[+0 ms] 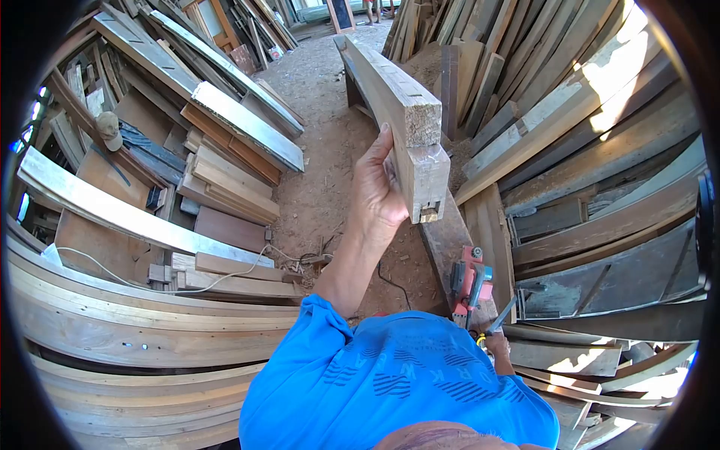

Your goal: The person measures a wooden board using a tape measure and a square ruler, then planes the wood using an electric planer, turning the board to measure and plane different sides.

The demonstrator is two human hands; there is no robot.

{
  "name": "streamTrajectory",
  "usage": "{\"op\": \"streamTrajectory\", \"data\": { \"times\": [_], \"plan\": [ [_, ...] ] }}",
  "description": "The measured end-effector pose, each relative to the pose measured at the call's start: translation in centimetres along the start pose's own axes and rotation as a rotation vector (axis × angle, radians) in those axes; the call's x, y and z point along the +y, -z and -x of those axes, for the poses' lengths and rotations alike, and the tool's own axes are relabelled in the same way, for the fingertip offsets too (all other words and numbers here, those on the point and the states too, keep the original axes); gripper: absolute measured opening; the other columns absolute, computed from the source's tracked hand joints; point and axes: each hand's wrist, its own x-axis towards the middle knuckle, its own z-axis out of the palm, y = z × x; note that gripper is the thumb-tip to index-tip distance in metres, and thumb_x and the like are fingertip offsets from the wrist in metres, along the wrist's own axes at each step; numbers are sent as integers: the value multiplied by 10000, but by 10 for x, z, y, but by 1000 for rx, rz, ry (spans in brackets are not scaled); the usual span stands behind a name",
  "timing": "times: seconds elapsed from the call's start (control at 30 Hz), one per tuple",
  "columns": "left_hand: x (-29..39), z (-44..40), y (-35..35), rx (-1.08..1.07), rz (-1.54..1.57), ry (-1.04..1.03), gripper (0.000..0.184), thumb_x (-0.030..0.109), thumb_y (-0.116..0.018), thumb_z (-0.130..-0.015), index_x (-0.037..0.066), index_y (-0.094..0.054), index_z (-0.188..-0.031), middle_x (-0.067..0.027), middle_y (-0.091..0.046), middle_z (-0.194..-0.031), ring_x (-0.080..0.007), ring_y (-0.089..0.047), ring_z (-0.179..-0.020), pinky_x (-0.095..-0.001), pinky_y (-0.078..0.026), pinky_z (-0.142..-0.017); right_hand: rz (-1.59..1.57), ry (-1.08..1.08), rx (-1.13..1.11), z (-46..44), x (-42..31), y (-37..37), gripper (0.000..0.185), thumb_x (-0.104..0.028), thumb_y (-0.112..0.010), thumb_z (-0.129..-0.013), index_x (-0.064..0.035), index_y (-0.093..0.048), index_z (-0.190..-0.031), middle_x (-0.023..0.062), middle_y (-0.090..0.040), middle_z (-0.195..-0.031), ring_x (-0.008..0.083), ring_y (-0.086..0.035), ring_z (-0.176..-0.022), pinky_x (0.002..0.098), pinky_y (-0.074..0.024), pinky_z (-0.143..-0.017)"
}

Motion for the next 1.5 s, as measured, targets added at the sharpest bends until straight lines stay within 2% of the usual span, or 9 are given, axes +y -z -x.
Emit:
{"op": "streamTrajectory", "data": {
  "times": [0.37, 0.47, 0.6, 0.73, 0.83, 1.03, 1.13, 1.3, 1.5],
  "plan": [
    [-20, 35, 60, 25, 61, 108, 557, 263, -758, -807, -102, -577, -1188, -199, -700, -957, -292, -696, -869, -379, -595, -797, 7, 164, -73, 4, 27, -23, 432, -273, -503, -899, -8, -718, -1163, 301, -647, -1244, 454, -643, -1143, 506, -490, -1028],
    [-14, 44, 67, 66, 33, 138, 533, 269, -745, -834, -97, -587, -1188, -198, -708, -963, -290, -685, -869, -384, -594, -800, 107, -20, -9, 8, 22, -25, 482, -265, -612, -863, -58, -661, -1295, 235, -575, -1420, 455, -444, -1393, 589, -293, -1162],
    [-8, 54, 55, 86, -124, 90, 449, 293, -690, -945, -66, -604, -1199, -209, -716, -997, -294, -713, -881, -399, -619, -747, 179, -86, 142, 26, 4, -8, 471, -230, -643, -853, -45, -664, -1286, 230, -569, -1428, 443, -430, -1413, 583, -323, -1149],
    [-11, 67, 28, 242, -321, 67, 507, 316, -665, -985, -35, -533, -1327, -198, -689, -1152, -301, -720, -1018, -440, -631, -844, -82, -93, -146, -59, 49, -48, 523, -327, -642, -894, -79, -635, -1356, 199, -525, -1491, 412, -443, -1418, 557, -386, -1123],
    [-17, 65, 32, 318, -470, 70, 522, 275, -669, -983, -49, -504, -1358, -191, -680, -1170, -270, -713, -1035, -417, -615, -885, -13, -372, -84, 16, -18, 31, 608, -504, -595, -920, -147, -602, -1413, 194, -486, -1525, 404, -421, -1433, 549, -371, -1138],
    [-24, 56, 40, 339, -534, 77, 512, 265, -633, -999, -54, -483, -1371, -193, -666, -1184, -257, -715, -1007, -408, -615, -877, -169, -434, 376, 3, -16, 10, 602, -477, -627, -898, -118, -583, -1379, 203, -491, -1470, 438, -478, -1346, 556, -411, -1088],
    [-22, 53, 18, 248, -499, 95, 516, 255, -615, -1005, -55, -461, -1388, -207, -653, -1214, -279, -709, -1042, -419, -610, -900, -172, -211, 431, 18, -49, 40, 529, -420, -587, -948, -92, -596, -1363, 228, -552, -1403, 433, -513, -1308, 520, -422, -1092],
    [-2, 37, -12, 159, -521, 48, 499, 206, -586, -1005, -75, -431, -1387, -242, -636, -1235, -330, -690, -1100, -493, -605, -930, -601, 761, 401, 47, -154, 147, 369, -274, -600, -971, -8, -663, -1220, 217, -702, -1109, 380, -686, -1039, 423, -522, -908],
    [24, 24, -32, 29, -369, 50, 498, 99, -606, -968, -128, -398, -1360, -299, -623, -1209, -359, -712, -1041, -495, -640, -864, -788, 1232, 356, 157, -282, 250, 337, -235, -569, -1016, 25, -647, -1216, 126, -704, -1043, 205, -665, -983, 349, -518, -887]
  ]
}}
